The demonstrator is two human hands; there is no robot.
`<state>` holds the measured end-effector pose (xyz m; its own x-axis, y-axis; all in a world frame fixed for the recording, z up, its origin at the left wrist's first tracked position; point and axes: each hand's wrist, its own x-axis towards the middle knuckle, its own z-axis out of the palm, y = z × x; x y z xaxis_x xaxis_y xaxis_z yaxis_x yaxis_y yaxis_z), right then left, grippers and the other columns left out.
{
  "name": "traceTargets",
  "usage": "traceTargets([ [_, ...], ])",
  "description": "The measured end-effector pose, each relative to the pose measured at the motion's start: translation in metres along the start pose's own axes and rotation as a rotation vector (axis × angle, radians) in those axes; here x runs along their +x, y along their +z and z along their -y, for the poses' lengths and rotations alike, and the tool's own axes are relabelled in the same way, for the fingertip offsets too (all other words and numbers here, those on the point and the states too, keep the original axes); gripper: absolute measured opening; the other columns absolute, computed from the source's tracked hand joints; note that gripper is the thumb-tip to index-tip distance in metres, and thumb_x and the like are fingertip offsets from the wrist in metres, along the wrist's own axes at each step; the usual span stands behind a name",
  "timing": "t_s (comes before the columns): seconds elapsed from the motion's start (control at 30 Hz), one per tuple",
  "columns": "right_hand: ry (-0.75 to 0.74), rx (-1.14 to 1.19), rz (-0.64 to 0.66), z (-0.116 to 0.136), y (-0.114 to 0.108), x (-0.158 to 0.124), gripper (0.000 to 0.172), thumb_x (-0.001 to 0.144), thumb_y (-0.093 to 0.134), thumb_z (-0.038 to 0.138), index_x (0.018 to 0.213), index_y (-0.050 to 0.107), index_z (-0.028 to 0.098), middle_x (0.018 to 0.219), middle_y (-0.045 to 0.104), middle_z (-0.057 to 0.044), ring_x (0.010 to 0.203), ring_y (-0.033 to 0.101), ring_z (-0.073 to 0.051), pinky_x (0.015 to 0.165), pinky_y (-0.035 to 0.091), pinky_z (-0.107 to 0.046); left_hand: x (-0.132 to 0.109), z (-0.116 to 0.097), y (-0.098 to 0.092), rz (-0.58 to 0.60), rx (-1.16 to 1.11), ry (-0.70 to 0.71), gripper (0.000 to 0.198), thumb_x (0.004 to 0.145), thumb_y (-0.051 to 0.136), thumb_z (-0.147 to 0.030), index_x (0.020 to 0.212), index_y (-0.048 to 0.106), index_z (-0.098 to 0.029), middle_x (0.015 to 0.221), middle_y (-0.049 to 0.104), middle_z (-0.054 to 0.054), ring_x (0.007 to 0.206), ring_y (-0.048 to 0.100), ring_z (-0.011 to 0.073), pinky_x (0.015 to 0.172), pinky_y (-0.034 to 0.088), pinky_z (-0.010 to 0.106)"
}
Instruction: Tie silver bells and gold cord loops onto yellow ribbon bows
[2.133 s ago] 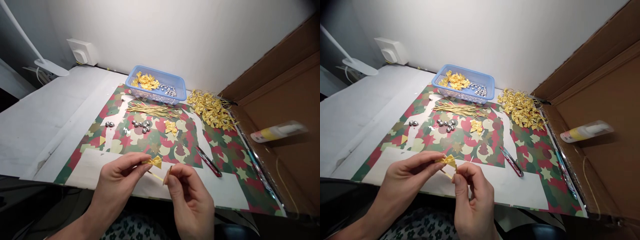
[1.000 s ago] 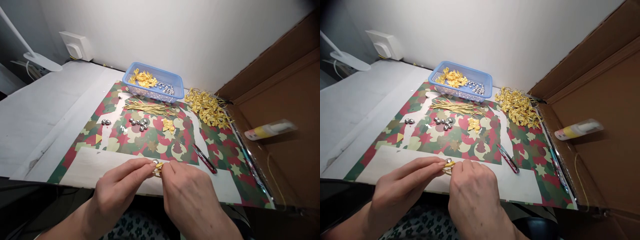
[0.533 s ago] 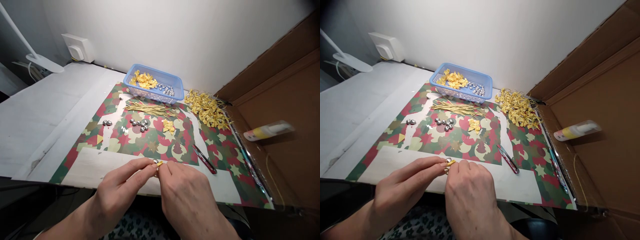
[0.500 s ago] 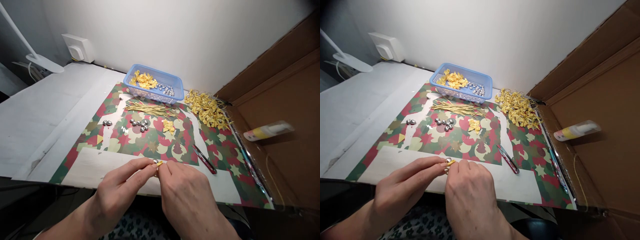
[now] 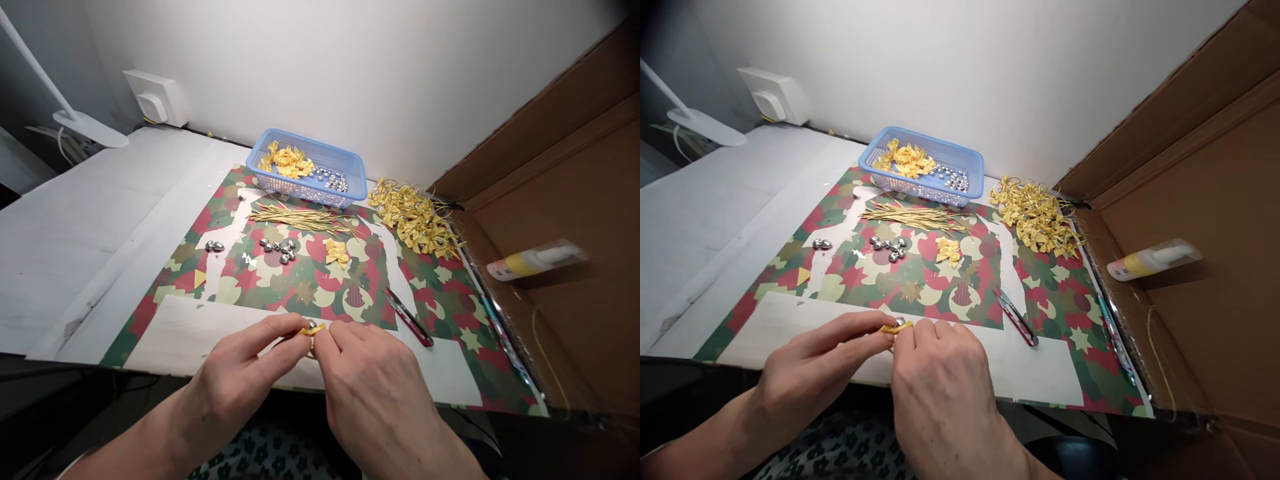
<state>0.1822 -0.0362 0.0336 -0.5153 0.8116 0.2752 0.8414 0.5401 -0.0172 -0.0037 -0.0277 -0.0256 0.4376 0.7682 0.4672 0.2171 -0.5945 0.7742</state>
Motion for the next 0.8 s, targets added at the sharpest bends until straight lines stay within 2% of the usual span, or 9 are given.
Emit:
traceTargets([
  [0.07,0.002,0.019,0.013,-0.003,-0.001,-0.002,0.03,0.071,0.044,-0.005,0.066,0.06,0.02,0.057,0.058,-0.003,0.049,0.051,-0.021,0.05,0.034,-0.034,0.003,-0.002,0.0,-0.029,0.022,0.046,0.044,0.095,0.053,0.004,0.125,0.069,-0.024,0.125,0.076,0.008,0.106,0.076,0.0196,0.097,0.061,0.022],
  [0.17,0.059,0.198,0.004,-0.009,-0.001,-0.007,0.025,0.09,0.047,0.003,0.081,0.065,0.018,0.069,0.064,-0.004,0.059,0.059,-0.021,0.052,0.041,-0.033,0.007,-0.004,0.0,-0.121,0.065,0.083,0.043,0.092,0.054,0.009,0.12,0.07,-0.02,0.117,0.076,0.009,0.102,0.076,0.0177,0.094,0.061,0.021],
  [0.27,0.163,0.501,-0.17,-0.011,0.004,-0.013,0.014,0.096,0.056,0.011,0.105,0.065,0.016,0.09,0.071,-0.005,0.079,0.066,-0.019,0.065,0.053,-0.03,0.009,-0.005,0.0,-0.186,0.032,-0.022,0.036,0.091,0.059,0.008,0.111,0.072,-0.02,0.11,0.075,0.007,0.097,0.075,0.0158,0.088,0.061,0.019],
  [0.33,0.225,0.658,-0.299,-0.007,0.011,-0.016,0.023,0.094,0.063,0.009,0.115,0.064,0.018,0.097,0.073,-0.004,0.085,0.068,-0.016,0.07,0.056,-0.026,0.01,-0.006,0.0,-0.2,-0.032,-0.077,0.033,0.092,0.062,0.005,0.107,0.073,-0.022,0.106,0.076,0.005,0.094,0.075,0.0157,0.084,0.061,0.02],
  [0.4,0.258,0.752,-0.367,-0.002,0.018,-0.017,0.027,0.091,0.066,0.006,0.115,0.065,0.02,0.098,0.074,-0.002,0.084,0.068,-0.014,0.07,0.057,-0.024,0.011,-0.007,0.002,-0.207,-0.102,-0.107,0.033,0.092,0.063,0.003,0.106,0.074,-0.024,0.103,0.077,0.004,0.092,0.075,0.0154,0.081,0.062,0.02],
  [0.57,0.253,0.828,-0.404,0.004,0.027,-0.016,0.025,0.093,0.062,-0.001,0.103,0.071,0.021,0.093,0.076,-0.003,0.08,0.07,-0.014,0.072,0.06,-0.026,0.013,-0.008,0.006,-0.203,-0.208,-0.152,0.034,0.09,0.064,0.004,0.104,0.075,-0.025,0.098,0.077,0.002,0.088,0.075,0.0156,0.079,0.062,0.022],
  [0.8,0.177,0.698,-0.411,-0.002,0.028,-0.023,0.034,0.091,0.06,-0.006,0.112,0.07,0.019,0.094,0.075,-0.005,0.082,0.069,-0.016,0.073,0.06,-0.029,0.006,-0.005,0.006,-0.195,-0.094,-0.102,0.032,0.09,0.068,0.003,0.108,0.076,-0.022,0.103,0.077,0.004,0.091,0.075,0.0158,0.083,0.062,0.021],
])
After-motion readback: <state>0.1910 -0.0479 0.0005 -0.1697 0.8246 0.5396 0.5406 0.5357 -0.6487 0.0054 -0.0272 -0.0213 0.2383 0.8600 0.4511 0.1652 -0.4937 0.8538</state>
